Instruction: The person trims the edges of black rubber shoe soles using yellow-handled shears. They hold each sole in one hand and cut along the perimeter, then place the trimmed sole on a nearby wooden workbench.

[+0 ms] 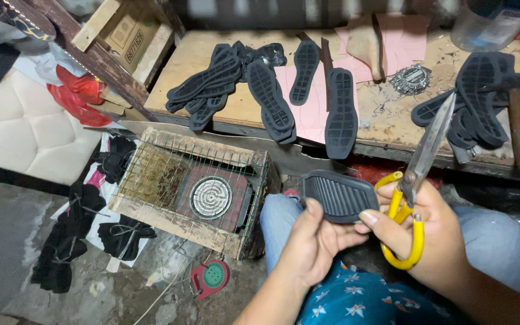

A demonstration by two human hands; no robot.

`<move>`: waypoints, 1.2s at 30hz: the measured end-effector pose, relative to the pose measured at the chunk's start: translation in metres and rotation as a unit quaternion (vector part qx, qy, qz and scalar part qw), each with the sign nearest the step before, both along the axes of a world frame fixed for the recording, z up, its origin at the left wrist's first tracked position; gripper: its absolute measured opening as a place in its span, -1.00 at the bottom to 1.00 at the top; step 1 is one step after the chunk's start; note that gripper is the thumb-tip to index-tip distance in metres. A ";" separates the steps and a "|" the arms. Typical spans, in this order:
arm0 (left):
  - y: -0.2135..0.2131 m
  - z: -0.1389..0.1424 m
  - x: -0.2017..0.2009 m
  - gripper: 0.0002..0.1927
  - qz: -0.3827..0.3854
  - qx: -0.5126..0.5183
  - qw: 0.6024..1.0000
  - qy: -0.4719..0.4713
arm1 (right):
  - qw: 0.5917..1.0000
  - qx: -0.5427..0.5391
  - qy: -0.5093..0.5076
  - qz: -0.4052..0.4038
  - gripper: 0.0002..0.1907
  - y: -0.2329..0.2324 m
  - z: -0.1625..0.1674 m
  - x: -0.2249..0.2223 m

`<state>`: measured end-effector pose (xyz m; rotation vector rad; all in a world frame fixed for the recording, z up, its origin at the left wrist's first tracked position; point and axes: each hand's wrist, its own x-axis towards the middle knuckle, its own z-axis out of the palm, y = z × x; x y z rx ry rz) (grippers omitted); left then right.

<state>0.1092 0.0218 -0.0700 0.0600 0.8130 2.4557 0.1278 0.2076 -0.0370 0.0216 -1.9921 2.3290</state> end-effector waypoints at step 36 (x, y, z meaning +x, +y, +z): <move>-0.043 0.032 -0.030 -0.72 0.194 0.104 0.973 0.069 | 0.810 0.562 -0.014 0.165 -0.19 0.064 0.007 0.010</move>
